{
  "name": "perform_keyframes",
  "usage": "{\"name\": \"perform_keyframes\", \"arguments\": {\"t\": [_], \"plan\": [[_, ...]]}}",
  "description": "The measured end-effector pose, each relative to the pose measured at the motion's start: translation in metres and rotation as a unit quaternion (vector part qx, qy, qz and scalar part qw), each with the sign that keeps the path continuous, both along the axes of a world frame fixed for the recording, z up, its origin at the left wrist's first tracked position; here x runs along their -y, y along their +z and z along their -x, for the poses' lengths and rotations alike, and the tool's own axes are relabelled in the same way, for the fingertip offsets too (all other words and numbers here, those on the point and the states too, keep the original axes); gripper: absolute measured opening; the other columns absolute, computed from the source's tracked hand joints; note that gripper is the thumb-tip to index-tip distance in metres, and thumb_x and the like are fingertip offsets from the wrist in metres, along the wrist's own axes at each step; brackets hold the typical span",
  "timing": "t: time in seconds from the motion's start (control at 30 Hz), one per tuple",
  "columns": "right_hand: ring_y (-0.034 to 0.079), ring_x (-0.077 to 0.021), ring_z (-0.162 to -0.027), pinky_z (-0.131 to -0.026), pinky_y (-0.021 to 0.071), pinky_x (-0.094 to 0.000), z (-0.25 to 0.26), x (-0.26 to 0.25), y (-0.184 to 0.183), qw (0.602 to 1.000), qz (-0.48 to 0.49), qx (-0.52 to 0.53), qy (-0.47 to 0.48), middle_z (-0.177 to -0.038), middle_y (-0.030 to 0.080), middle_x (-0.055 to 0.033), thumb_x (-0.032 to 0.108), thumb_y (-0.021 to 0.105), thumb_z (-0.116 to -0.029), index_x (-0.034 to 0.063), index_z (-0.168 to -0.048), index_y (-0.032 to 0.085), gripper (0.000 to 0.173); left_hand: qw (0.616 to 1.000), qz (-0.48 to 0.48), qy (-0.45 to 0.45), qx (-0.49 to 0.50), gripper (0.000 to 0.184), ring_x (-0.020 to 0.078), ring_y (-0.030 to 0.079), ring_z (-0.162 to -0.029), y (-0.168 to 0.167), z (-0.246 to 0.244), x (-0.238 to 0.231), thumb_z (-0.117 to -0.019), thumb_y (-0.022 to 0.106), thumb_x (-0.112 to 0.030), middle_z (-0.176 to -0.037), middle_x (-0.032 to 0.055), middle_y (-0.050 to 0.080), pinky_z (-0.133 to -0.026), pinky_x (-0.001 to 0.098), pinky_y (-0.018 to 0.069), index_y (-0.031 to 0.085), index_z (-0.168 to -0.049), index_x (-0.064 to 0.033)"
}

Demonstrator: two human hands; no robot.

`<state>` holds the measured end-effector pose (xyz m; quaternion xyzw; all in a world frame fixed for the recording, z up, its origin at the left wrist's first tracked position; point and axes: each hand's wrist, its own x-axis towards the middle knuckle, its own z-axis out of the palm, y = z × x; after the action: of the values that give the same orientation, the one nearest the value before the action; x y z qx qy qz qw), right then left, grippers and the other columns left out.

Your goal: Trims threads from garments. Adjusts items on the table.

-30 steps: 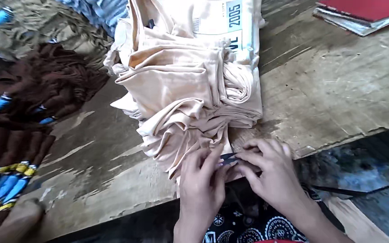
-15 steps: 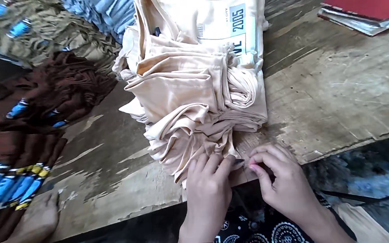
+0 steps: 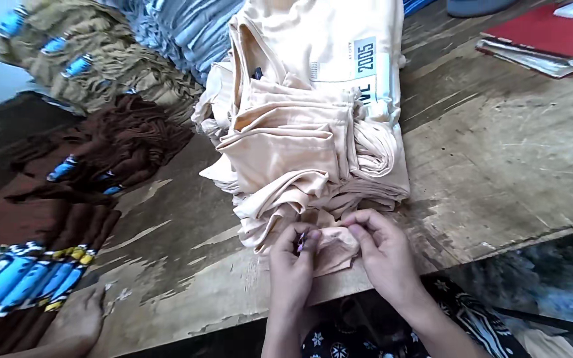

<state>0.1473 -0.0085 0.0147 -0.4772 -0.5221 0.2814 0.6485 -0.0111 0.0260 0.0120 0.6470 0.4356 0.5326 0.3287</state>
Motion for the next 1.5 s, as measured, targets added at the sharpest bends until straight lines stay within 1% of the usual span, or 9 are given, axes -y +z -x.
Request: {"name": "perform_keyframes", "arguments": {"t": [0.1,0.17,0.23,0.33,0.47,0.57,0.67,0.8,1.5], "plan": [[0.064,-0.0089,-0.084,-0.070,0.0589,-0.0302,-0.005,-0.001,-0.001,0.978,-0.016,0.209,-0.009,-0.106,0.065,0.0015,0.033,0.070,-0.0970,0.0199,-0.123,0.070,0.029,0.999,0.022,0.013,0.028,0.009,0.0078,0.063,-0.067,-0.003,-0.001,-0.006,-0.0947,0.068,-0.008,-0.080,0.0004,0.070,-0.060,0.0216,0.0522,0.072,-0.102,-0.0075],[0.066,-0.0130,-0.086,-0.077,0.0549,-0.0366,-0.015,0.006,-0.002,0.934,-0.098,0.337,-0.067,-0.100,0.070,0.0005,0.026,0.068,-0.0951,0.0247,-0.109,0.080,0.018,0.999,0.025,0.001,0.037,0.014,0.0074,0.064,-0.066,-0.004,-0.001,-0.004,-0.0927,0.070,-0.006,-0.078,0.0008,0.071,-0.060,0.0210,0.0523,0.071,-0.106,-0.0057],[0.068,-0.0067,-0.087,-0.083,0.0561,-0.0299,-0.032,0.018,0.000,0.952,-0.122,0.271,-0.077,-0.090,0.074,0.0069,0.021,0.068,-0.0972,0.0217,-0.096,0.081,0.014,0.999,0.026,-0.022,0.035,0.017,0.0062,0.067,-0.068,-0.005,-0.002,0.001,-0.0904,0.071,-0.003,-0.079,0.0005,0.073,-0.064,0.0207,0.0553,0.069,-0.107,-0.0041],[0.066,-0.0002,-0.084,-0.072,0.0580,-0.0170,-0.045,0.031,0.007,0.978,-0.088,0.168,-0.084,-0.091,0.069,0.0082,0.028,0.067,-0.0979,0.0176,-0.095,0.075,0.013,0.999,0.011,-0.028,0.034,0.013,0.0059,0.069,-0.069,-0.008,-0.002,0.003,-0.0891,0.071,-0.001,-0.079,0.0013,0.074,-0.064,0.0213,0.0575,0.070,-0.102,-0.0032],[0.064,-0.0153,-0.095,-0.075,0.0580,-0.0354,-0.030,0.029,0.000,0.957,-0.067,0.266,-0.097,-0.111,0.063,-0.0060,0.055,0.078,-0.0841,0.0155,-0.105,0.068,0.046,0.999,0.004,-0.014,0.032,0.011,0.0057,0.067,-0.067,-0.011,-0.004,0.002,-0.0896,0.071,-0.003,-0.078,0.0004,0.074,-0.062,0.0210,0.0561,0.071,-0.101,-0.0051],[0.063,-0.0218,-0.100,-0.079,0.0567,-0.0401,-0.016,0.019,-0.012,0.926,-0.091,0.350,-0.105,-0.121,0.059,-0.0106,0.038,0.073,-0.0917,0.0260,-0.125,0.069,0.035,0.999,-0.009,-0.010,0.039,0.015,0.0042,0.065,-0.063,-0.014,-0.008,0.005,-0.0877,0.071,-0.001,-0.076,-0.0017,0.072,-0.059,0.0197,0.0543,0.071,-0.101,-0.0068],[0.069,-0.0142,-0.094,-0.076,0.0603,-0.0339,-0.020,0.019,-0.012,0.938,-0.094,0.328,-0.065,-0.113,0.070,-0.0041,0.025,0.066,-0.0972,0.0241,-0.119,0.078,0.025,0.999,0.000,-0.017,0.036,0.014,0.0044,0.063,-0.061,-0.013,-0.008,0.014,-0.0898,0.071,-0.002,-0.075,-0.0025,0.070,-0.056,0.0210,0.0541,0.071,-0.103,-0.0075],[0.067,-0.0054,-0.090,-0.077,0.0581,-0.0224,-0.029,0.020,-0.006,0.954,-0.071,0.291,-0.035,-0.108,0.071,-0.0022,0.028,0.067,-0.0952,0.0152,-0.110,0.080,0.023,1.000,-0.006,-0.022,0.001,0.014,0.0055,0.065,-0.063,-0.009,-0.008,0.015,-0.0902,0.072,-0.003,-0.077,-0.0012,0.071,-0.057,0.0239,0.0566,0.072,-0.103,-0.0072],[0.066,-0.0144,-0.091,-0.077,0.0551,-0.0262,-0.040,0.011,-0.019,0.940,-0.076,0.332,0.005,-0.105,0.069,-0.0153,0.029,0.065,-0.0960,0.0061,-0.113,0.076,0.031,0.997,-0.017,0.009,-0.074,0.010,0.0080,0.066,-0.068,-0.005,-0.016,0.018,-0.0905,0.072,-0.006,-0.079,-0.0001,0.071,-0.064,0.0314,0.0573,0.075,-0.100,-0.0072]]}}
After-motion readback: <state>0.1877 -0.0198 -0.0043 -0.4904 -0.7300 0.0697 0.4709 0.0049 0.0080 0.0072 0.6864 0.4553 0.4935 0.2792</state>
